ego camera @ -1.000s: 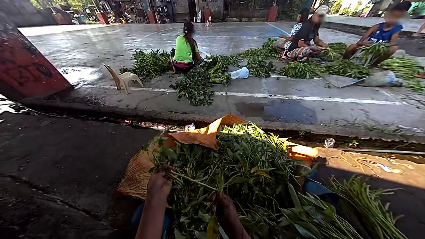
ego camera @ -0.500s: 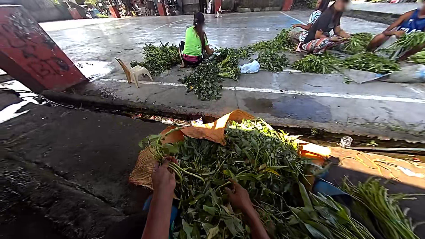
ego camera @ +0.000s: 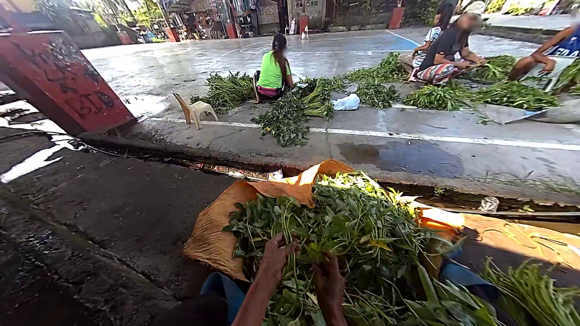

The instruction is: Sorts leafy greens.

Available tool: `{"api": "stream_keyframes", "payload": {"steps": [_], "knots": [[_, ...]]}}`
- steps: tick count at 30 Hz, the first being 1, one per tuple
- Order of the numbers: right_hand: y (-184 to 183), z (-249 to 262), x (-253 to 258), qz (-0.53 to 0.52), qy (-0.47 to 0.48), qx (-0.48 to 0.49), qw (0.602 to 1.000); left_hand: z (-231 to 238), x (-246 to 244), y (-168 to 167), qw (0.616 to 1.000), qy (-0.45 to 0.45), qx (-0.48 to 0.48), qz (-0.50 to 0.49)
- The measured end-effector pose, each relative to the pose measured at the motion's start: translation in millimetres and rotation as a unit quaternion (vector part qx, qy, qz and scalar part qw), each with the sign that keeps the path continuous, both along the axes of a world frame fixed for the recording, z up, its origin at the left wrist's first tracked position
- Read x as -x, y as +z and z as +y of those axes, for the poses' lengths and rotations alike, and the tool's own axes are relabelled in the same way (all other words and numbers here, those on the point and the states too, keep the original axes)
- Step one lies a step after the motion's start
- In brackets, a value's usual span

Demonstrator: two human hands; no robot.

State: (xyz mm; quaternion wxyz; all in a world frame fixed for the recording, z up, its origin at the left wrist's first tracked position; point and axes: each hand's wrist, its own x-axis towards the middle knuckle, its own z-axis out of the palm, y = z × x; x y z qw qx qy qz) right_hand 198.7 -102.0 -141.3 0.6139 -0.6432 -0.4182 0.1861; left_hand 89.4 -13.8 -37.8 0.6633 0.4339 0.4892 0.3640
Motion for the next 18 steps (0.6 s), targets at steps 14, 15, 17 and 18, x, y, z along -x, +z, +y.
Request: {"api": "stream_keyframes", "payload": {"steps": [14, 15, 17, 18], "knots": [[9, -11, 6, -0.190, 0.048, 0.002, 0.981, -4, -3, -12, 0.987, 0.040, -0.148, 0.053], [12, -9, 4, -0.200, 0.051, 0.004, 0.978, -3, -3, -14, 0.984, 0.035, -0.159, 0.068], [20, -9, -1, -0.221, 0.057, 0.009, 0.974, -1, -1, -14, 0.981, 0.026, -0.170, 0.088], [22, -9, -3, -0.226, 0.061, 0.011, 0.972, -1, 0, -14, 0.981, 0.025, -0.172, 0.084]]}}
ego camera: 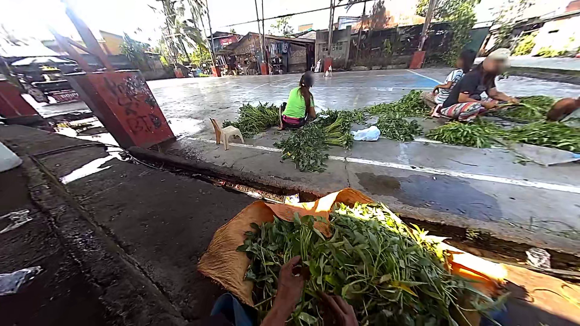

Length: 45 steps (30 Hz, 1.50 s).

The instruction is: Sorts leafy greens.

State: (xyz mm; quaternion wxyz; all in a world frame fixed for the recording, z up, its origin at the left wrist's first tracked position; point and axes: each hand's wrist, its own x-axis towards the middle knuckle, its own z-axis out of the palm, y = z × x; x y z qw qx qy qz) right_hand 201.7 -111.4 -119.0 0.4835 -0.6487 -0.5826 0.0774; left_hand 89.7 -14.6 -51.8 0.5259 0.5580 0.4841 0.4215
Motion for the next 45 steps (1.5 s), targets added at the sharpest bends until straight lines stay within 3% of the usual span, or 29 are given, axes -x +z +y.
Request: {"api": "stream_keyframes", "payload": {"steps": [4, 8, 10, 13, 17, 21, 24, 26, 29, 31, 33, 35, 40, 45], "knots": [[-1, -5, -6, 0.022, 0.017, 0.018, 0.999, 6, 8, 4, 0.999, -0.023, -0.013, -0.035], [-11, -8, -10, 0.134, 0.048, 0.031, 0.989, 9, 19, 18, 0.989, -0.099, 0.096, -0.063], [-16, -7, -11, 0.243, 0.067, 0.052, 0.966, 12, 24, 19, 0.971, -0.134, 0.152, -0.129], [-11, -5, -14, 0.371, 0.120, 0.113, 0.914, 11, 20, 17, 0.965, -0.140, 0.155, -0.160], [6, 4, -13, 0.414, 0.188, 0.136, 0.880, 9, 16, 17, 0.964, -0.205, 0.122, -0.117], [32, 30, -1, 0.458, 0.143, 0.056, 0.876, 0, 5, 13, 0.972, -0.205, 0.069, -0.089], [44, 48, 8, 0.467, 0.058, 0.007, 0.882, -4, -4, 8, 0.986, -0.154, 0.015, -0.060], [53, 56, 16, 0.510, -0.024, -0.025, 0.859, -4, -8, 3, 0.990, -0.124, -0.011, -0.059], [54, 63, 22, 0.488, -0.076, -0.061, 0.867, -6, -12, -3, 0.994, -0.084, -0.021, -0.068], [47, 61, 24, 0.407, -0.093, -0.042, 0.908, -6, -13, -3, 0.996, -0.059, -0.016, -0.059], [34, 55, 22, 0.279, -0.082, 0.012, 0.957, -3, -13, 0, 0.999, -0.022, -0.013, -0.048], [16, 43, 22, 0.192, -0.042, 0.115, 0.974, 2, -10, 8, 0.998, 0.032, -0.008, -0.056], [-21, 12, -1, 0.087, -0.003, 0.333, 0.939, 18, 8, 31, 0.989, 0.110, 0.003, -0.095], [9, 17, -28, 0.036, 0.028, 0.365, 0.930, 14, 7, 31, 0.992, 0.098, 0.013, -0.080]]}}
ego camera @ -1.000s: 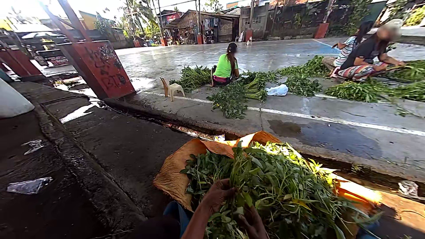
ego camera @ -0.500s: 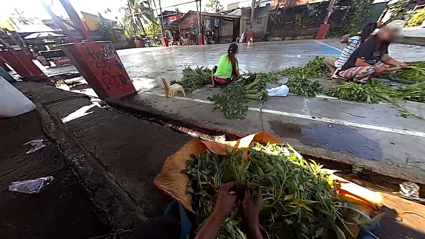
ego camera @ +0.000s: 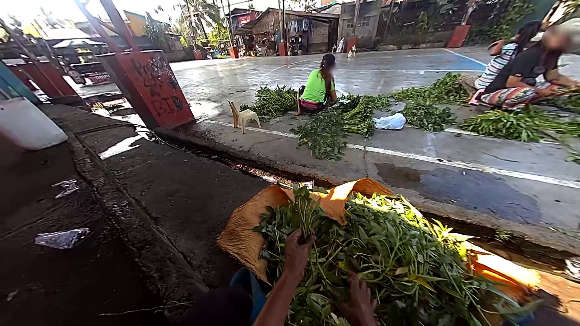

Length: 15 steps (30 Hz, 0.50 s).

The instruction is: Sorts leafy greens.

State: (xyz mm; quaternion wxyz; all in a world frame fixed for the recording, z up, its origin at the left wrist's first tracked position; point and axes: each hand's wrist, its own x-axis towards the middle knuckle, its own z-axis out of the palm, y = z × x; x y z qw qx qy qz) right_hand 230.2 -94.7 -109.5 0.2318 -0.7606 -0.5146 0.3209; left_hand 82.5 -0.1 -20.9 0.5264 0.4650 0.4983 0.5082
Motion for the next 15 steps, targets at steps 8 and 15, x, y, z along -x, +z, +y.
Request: {"api": "stream_keyframes", "payload": {"steps": [8, 15], "knots": [[18, 28, 19, 0.251, 0.138, -0.183, 0.941, 2, -2, -1, 0.999, -0.027, 0.022, -0.015], [12, 25, 44, 0.142, 0.032, -0.247, 0.958, 1, 1, -11, 0.998, -0.024, 0.049, 0.017]]}}
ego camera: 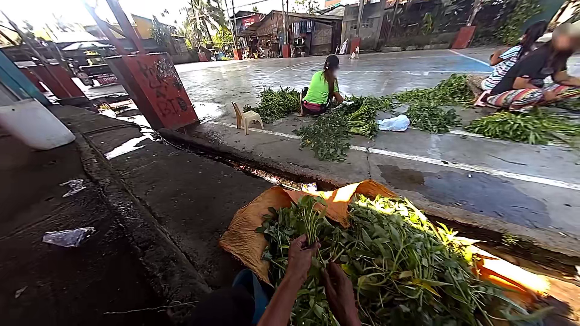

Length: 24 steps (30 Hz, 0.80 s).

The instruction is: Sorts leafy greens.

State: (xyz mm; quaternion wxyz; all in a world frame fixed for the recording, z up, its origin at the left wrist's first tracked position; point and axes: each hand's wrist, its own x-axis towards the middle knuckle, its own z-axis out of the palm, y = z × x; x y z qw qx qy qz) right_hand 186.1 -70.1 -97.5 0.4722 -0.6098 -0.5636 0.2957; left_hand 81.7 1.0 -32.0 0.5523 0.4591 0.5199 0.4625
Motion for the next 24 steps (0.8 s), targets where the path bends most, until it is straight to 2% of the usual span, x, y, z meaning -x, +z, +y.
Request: {"api": "stream_keyframes", "payload": {"steps": [2, 4, 6, 9, 12, 15, 18, 21, 24], "knots": [[6, -8, 2, -0.088, 0.035, 0.080, 0.992, 1, 1, -3, 0.999, 0.032, 0.019, 0.023], [14, -22, 4, -0.156, 0.105, 0.216, 0.958, 9, 8, -5, 0.996, 0.073, 0.021, 0.043], [6, -36, 4, -0.161, 0.131, 0.257, 0.944, 19, 18, -7, 0.993, 0.100, 0.017, 0.058], [-10, -53, 1, -0.116, 0.093, 0.188, 0.971, 18, 20, -7, 0.994, 0.083, 0.037, 0.059], [-15, -53, -4, -0.089, 0.058, 0.110, 0.988, 14, 17, -5, 0.994, 0.044, 0.102, -0.026], [-13, -47, -6, -0.069, 0.019, 0.095, 0.993, 7, 10, -2, 0.970, -0.030, 0.202, -0.135], [-12, -45, -5, 0.072, -0.017, 0.123, 0.990, 0, 1, -5, 0.950, -0.074, 0.246, -0.180], [-10, -52, -2, 0.209, -0.023, 0.141, 0.968, 1, 0, -7, 0.953, -0.026, 0.243, -0.181], [-7, -61, 0, 0.202, -0.008, 0.158, 0.967, 7, 4, -13, 0.957, 0.108, 0.192, -0.186]]}}
